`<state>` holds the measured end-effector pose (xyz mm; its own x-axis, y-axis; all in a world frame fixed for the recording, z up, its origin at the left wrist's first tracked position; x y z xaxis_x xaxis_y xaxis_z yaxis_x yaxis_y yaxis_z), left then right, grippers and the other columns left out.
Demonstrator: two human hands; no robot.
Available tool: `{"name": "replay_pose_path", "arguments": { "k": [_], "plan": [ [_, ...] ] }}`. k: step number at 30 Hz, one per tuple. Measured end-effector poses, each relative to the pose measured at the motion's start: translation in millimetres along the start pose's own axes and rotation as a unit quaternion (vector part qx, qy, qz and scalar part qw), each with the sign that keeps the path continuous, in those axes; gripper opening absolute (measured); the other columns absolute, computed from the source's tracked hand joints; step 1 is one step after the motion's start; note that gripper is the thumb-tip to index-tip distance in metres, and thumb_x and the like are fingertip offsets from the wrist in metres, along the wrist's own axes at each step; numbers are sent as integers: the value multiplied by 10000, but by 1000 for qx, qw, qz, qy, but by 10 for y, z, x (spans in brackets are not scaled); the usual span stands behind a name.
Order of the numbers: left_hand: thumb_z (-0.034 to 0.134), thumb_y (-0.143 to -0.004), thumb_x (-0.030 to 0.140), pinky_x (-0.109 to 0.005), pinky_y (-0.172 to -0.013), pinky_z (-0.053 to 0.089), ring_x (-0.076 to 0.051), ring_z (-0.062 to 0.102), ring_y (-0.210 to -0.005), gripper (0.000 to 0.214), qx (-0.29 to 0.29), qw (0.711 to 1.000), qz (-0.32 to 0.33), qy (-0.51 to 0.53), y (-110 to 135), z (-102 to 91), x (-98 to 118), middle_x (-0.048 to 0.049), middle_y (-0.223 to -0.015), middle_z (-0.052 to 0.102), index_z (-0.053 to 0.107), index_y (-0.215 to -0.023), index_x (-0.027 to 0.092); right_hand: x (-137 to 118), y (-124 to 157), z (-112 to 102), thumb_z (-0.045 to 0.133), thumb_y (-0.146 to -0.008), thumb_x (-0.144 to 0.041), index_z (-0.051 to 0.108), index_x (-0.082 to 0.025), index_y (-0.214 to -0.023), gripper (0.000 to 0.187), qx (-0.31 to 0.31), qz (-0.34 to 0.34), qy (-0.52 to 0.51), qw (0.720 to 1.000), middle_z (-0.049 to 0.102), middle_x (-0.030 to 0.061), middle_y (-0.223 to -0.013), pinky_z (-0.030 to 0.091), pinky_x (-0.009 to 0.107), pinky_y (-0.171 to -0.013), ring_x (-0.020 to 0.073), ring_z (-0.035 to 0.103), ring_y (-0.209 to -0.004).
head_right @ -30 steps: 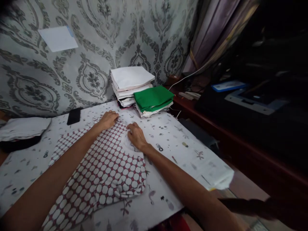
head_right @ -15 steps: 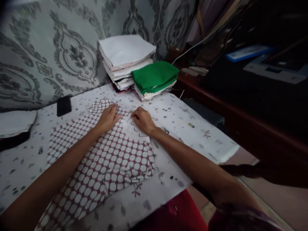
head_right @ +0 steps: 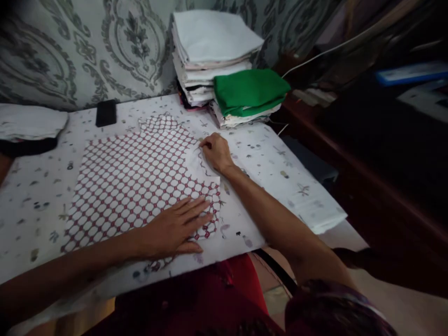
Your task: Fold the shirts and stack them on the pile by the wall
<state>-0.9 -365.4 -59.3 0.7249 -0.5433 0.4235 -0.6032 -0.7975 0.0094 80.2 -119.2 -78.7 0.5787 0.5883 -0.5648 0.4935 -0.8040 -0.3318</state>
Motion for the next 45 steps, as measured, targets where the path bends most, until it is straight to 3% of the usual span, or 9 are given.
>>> {"name": "replay_pose_path", "arguments": {
  "k": [6,9,12,18,28,32,36,41,45],
  "plan": [
    [438,-1013,456,-307,-1141,434,-177,484,-1399,505,-23,982,-17,185,195,-316,441,72,-1559,459,396,-1512,392,150,-63,22,544,-777,-158,730,-168,-889,218,36,-38,-29,998,656,62,-871,511,378,-812,208,594,-801],
    [258,-1050,426,-337,-1081,480,-183,561,-1311,480,71,971,-124,192,442,-599,130,4,-1464,575,490,-1449,293,-128,42,-140,540,-843,-190,708,-182,-1044,262,65,-93,-55,992,662,82,-1001,521,380,-841,213,606,-891],
    [268,-1033,430,-434,-1136,410,-229,534,-1316,506,187,946,-260,46,858,-739,-410,-81,-1424,586,511,-1406,189,-703,403,-226,519,-915,-218,675,-192,-1156,288,-10,-194,-68,979,651,93,-1135,508,436,-940,235,608,-1034],
    [308,-1018,469,-514,-1233,198,-279,263,-1510,549,89,945,-299,-103,1574,-376,-744,-105,-1639,305,435,-1481,204,-1370,1533,-76,555,-956,-276,636,-200,-1236,302,-258,-351,-63,898,541,121,-1436,407,532,-1112,293,478,-1337],
    [329,-1027,519,-507,-1248,174,-243,246,-1526,516,87,948,-294,-90,2331,-119,-175,-16,-1645,313,442,-1494,331,-1009,2409,-551,676,-907,-380,555,-324,-1403,514,-305,-305,-105,896,503,109,-1512,330,552,-1190,276,416,-1436],
    [410,-1017,488,-449,-1162,390,-236,466,-1398,431,140,949,-265,-96,2399,-263,-193,-23,-1526,506,563,-1394,344,-1076,2257,-661,621,-949,-402,641,-261,-1285,365,-319,-316,-139,883,612,116,-1381,445,465,-1118,243,527,-1340],
    [383,-1027,438,-376,-993,534,-213,651,-1135,391,221,927,-301,-39,1861,-546,-422,-60,-1224,709,668,-1218,250,-1429,1639,-390,495,-1011,-376,652,-218,-1250,327,-294,-304,-140,895,662,114,-1287,492,432,-1062,227,585,-1250],
    [328,-1015,401,-412,-1179,363,-229,457,-1406,549,235,924,-298,-43,1014,-569,-982,-164,-1518,492,421,-1477,119,-1743,811,418,489,-978,-252,532,-122,-1395,438,-208,-281,13,937,497,196,-1488,382,515,-1150,294,459,-1386],
    [327,-1004,468,-509,-1224,232,-278,293,-1507,600,183,897,-388,-109,1247,-505,-1509,-161,-1604,367,407,-1495,133,-1336,478,602,449,-1005,-381,477,-136,-1456,514,-210,-245,118,939,440,181,-1547,301,563,-1175,312,377,-1447]
  ]
}}
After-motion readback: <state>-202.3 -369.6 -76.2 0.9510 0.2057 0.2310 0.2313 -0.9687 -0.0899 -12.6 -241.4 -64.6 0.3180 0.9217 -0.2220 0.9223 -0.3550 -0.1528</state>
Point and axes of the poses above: each hand's wrist, its own y-axis away from the middle knuckle, its own z-axis out of the palm, x = y × z, the point moved 3 cm from there along -y, towards the middle knuckle
